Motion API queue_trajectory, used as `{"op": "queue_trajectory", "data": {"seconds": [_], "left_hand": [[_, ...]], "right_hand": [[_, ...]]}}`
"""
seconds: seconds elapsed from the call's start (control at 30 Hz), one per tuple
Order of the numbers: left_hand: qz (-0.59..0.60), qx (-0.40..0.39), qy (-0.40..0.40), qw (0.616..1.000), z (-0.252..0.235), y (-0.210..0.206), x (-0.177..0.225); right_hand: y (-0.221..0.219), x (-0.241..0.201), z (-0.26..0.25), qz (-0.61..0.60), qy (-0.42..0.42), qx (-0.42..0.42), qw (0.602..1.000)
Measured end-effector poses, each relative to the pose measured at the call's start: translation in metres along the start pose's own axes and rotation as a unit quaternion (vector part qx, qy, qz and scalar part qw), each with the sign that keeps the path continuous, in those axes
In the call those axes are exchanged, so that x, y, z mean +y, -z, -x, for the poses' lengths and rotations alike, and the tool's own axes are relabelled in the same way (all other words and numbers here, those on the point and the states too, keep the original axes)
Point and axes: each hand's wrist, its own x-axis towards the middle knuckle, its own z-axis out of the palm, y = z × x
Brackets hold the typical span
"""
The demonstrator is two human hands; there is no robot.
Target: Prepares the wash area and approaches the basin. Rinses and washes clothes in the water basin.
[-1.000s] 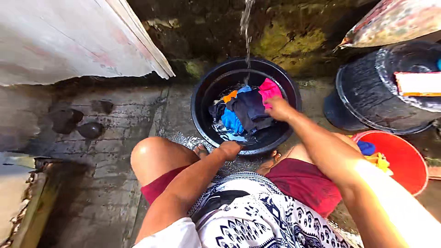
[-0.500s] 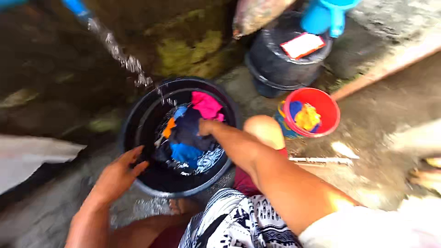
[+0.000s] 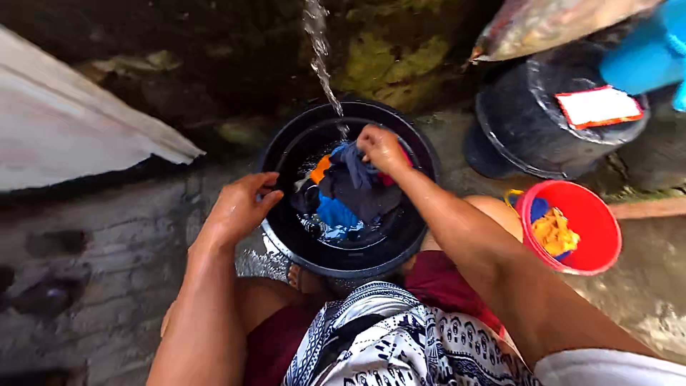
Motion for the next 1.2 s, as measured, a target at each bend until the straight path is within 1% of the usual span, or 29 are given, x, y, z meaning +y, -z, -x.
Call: {"op": "queue_trajectory", "data": {"seconds": [0.07,0.1,0.17,0.27,0.33,0.37,0.43,0.47,0.57,0.6,0.67,0.7,0.73,0.8,0.83,0.87,0.9,0.93,0.97,1.0,1.03,1.07,1.1,1.13,1.17,1.2], "left_hand": [[0.013,0.01,0.005,1.0,-0.003,0.0,0.003],[0.02,0.012,0.005,1.0,-0.005,-0.001,0.004],[0.027,0.01,0.001,1.0,-0.008,-0.003,0.004],[0.022,0.012,-0.006,1.0,-0.012,-0.005,0.002],[0.024,0.01,-0.009,1.0,-0.014,-0.005,0.002],[0.026,0.009,-0.009,1.0,-0.016,-0.006,0.002],[0.027,0.008,-0.009,1.0,-0.017,-0.006,0.003],[0.026,0.01,-0.011,1.0,-0.019,-0.006,0.004],[0.02,0.011,-0.023,0.999,-0.022,-0.008,0.006],[0.018,0.007,-0.027,0.999,-0.023,-0.01,0.007],[0.017,0.002,-0.03,0.999,-0.023,-0.013,0.011],[0.015,0.002,-0.033,0.999,-0.024,-0.013,0.012],[0.013,0.001,-0.036,0.999,-0.025,-0.013,0.011],[0.009,-0.009,-0.04,0.999,-0.023,-0.013,0.01],[0.009,-0.012,-0.04,0.999,-0.022,-0.014,0.009],[0.01,-0.013,-0.038,0.999,-0.021,-0.015,0.01],[0.009,-0.011,-0.036,0.999,-0.021,-0.015,0.01],[0.007,-0.006,-0.035,0.999,-0.021,-0.015,0.011],[0.006,-0.004,-0.034,0.999,-0.021,-0.015,0.011],[0.004,-0.004,-0.031,0.999,-0.021,-0.014,0.011],[0.003,-0.007,-0.028,1.0,-0.02,-0.014,0.01],[0.002,-0.012,-0.025,1.0,-0.018,-0.014,0.01],[0.002,-0.014,-0.024,1.0,-0.015,-0.014,0.01],[0.001,-0.011,-0.025,1.0,-0.013,-0.013,0.01],[0.0,-0.003,-0.028,1.0,-0.011,-0.012,0.01],[-0.001,0.006,-0.032,0.999,-0.008,-0.01,0.009]], "right_hand": [[0.007,-0.017,-0.002,-0.163,0.051,0.059,0.983],[0.01,-0.025,-0.003,-0.219,0.075,0.074,0.97],[0.014,-0.035,-0.005,-0.295,0.095,0.083,0.947],[0.014,-0.04,-0.004,-0.443,0.07,0.069,0.891],[0.016,-0.042,-0.001,-0.5,0.042,0.068,0.862],[0.018,-0.043,0.0,-0.5,0.024,0.079,0.862],[0.023,-0.049,0.001,-0.449,-0.005,0.103,0.887],[0.025,-0.052,0.002,-0.441,-0.007,0.106,0.891],[0.024,-0.046,0.001,-0.496,0.047,0.058,0.865],[0.024,-0.041,-0.002,-0.482,0.064,0.051,0.873],[0.026,-0.034,-0.006,-0.404,0.069,0.067,0.91],[0.027,-0.034,-0.006,-0.406,0.058,0.074,0.909],[0.029,-0.036,-0.004,-0.437,0.059,0.068,0.895],[0.035,-0.039,0.0,-0.505,0.1,0.035,0.856],[0.04,-0.039,-0.001,-0.51,0.127,0.017,0.851],[0.043,-0.038,-0.003,-0.478,0.146,0.015,0.866],[0.044,-0.036,-0.006,-0.402,0.151,0.027,0.903],[0.04,-0.033,-0.009,-0.322,0.138,0.043,0.936],[0.033,-0.031,-0.009,-0.295,0.112,0.055,0.947],[0.026,-0.031,-0.008,-0.321,0.087,0.055,0.942],[0.018,-0.031,-0.005,-0.365,0.071,0.033,0.928],[0.011,-0.029,0.0,-0.398,0.064,-0.011,0.915],[0.005,-0.026,0.004,-0.391,0.067,-0.069,0.915],[0.0,-0.023,0.008,-0.317,0.066,-0.121,0.938],[-0.008,-0.016,0.012,-0.194,0.057,-0.159,0.966],[-0.02,-0.005,0.018,-0.054,0.027,-0.203,0.977]]}}
